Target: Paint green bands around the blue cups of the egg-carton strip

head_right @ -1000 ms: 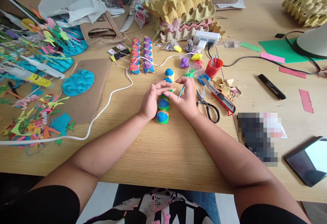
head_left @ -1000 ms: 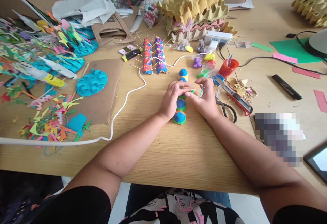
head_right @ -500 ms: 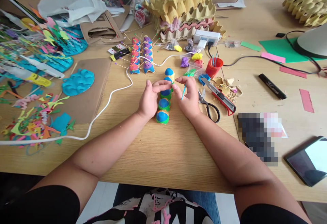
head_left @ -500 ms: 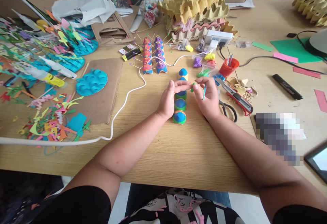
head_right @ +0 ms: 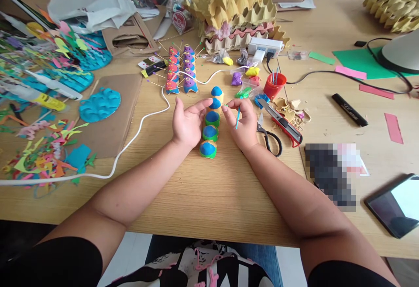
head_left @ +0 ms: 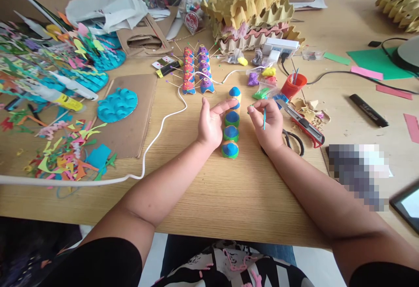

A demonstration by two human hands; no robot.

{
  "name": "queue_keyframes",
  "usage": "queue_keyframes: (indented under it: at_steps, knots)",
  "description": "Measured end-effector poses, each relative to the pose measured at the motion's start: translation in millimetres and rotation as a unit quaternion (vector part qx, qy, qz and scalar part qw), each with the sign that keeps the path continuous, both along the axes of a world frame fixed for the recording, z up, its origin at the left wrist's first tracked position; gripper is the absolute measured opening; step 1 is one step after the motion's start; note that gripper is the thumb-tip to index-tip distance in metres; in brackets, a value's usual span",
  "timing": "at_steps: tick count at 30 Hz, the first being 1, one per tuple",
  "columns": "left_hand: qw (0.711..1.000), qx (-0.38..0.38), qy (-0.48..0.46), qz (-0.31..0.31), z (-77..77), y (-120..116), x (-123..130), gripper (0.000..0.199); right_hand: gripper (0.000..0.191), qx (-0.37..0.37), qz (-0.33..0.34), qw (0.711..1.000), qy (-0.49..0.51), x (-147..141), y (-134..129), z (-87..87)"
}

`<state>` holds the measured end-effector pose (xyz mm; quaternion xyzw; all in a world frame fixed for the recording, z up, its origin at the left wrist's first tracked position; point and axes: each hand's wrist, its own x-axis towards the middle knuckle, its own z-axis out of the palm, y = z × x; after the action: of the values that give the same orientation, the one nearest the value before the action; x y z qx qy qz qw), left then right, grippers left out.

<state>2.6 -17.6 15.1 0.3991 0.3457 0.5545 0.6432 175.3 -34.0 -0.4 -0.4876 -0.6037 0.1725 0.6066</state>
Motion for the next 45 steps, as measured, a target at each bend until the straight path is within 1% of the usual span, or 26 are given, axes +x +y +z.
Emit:
queue_keyframes:
  at_steps: [2, 4, 7, 10, 12, 17, 20, 24, 27, 32, 33, 37, 40, 42, 45]
  knots:
    - [1.000, 0.000, 0.006, 0.003, -2.0, 1, 0, 0.097, 0.037, 0.011, 0.014, 1.000, -0.021, -1, -1, 2.8]
    - [0.999, 0.026, 0.030, 0.001, -4.4, 2, 0, 0.097, 0.037, 0.020, 0.027, 0.998, -0.046, -2, -3, 5.7]
    - [0.990, 0.111, 0.086, -0.008, -7.6, 2, -1, 0.095, 0.033, 0.040, 0.039, 0.996, -0.067, -3, -5, 7.5]
    - [0.970, 0.186, 0.155, -0.010, -9.6, 0, -2, 0.094, 0.032, 0.060, 0.036, 0.994, -0.081, -3, -6, 7.3]
    - [0.961, 0.206, 0.186, -0.005, -11.1, 0, -3, 0.094, 0.032, 0.066, 0.029, 0.993, -0.088, -3, -6, 7.4]
    - [0.943, 0.241, 0.230, 0.005, -17.7, 0, -5, 0.091, 0.028, 0.092, 0.033, 0.991, -0.095, -4, -7, 8.1]
    - [0.930, 0.270, 0.247, 0.002, -21.3, 1, -7, 0.087, 0.033, 0.095, 0.013, 0.990, -0.104, -2, -5, 6.3]
    - [0.933, 0.271, 0.235, -0.004, -22.5, 1, -8, 0.085, 0.044, 0.069, -0.012, 0.992, -0.100, 1, -3, 3.5]
    - [0.938, 0.263, 0.225, 0.005, -22.6, 0, -8, 0.084, 0.045, 0.050, -0.003, 0.994, -0.100, 0, -3, 5.0]
    - [0.935, 0.269, 0.227, 0.025, -21.9, 1, -8, 0.084, 0.042, 0.028, 0.029, 0.996, -0.076, -4, -7, 9.8]
    - [0.935, 0.272, 0.228, 0.030, -21.2, 1, -8, 0.080, 0.043, 0.014, 0.037, 0.997, -0.060, -5, -8, 10.0]
    - [0.928, 0.269, 0.246, 0.076, -18.8, 0, -6, 0.053, 0.043, -0.050, 0.077, 0.995, 0.040, -5, -7, 8.7]
    - [0.914, 0.276, 0.276, 0.109, -19.6, 0, -2, 0.047, 0.042, -0.059, 0.099, 0.990, 0.085, -5, -6, 8.7]
    - [0.904, 0.292, 0.290, 0.119, -20.6, 0, 0, 0.044, 0.042, -0.056, 0.106, 0.988, 0.093, -5, -5, 9.2]
    - [0.900, 0.300, 0.291, 0.126, -20.7, 1, 1, 0.041, 0.044, -0.066, 0.109, 0.987, 0.097, -5, -5, 9.1]
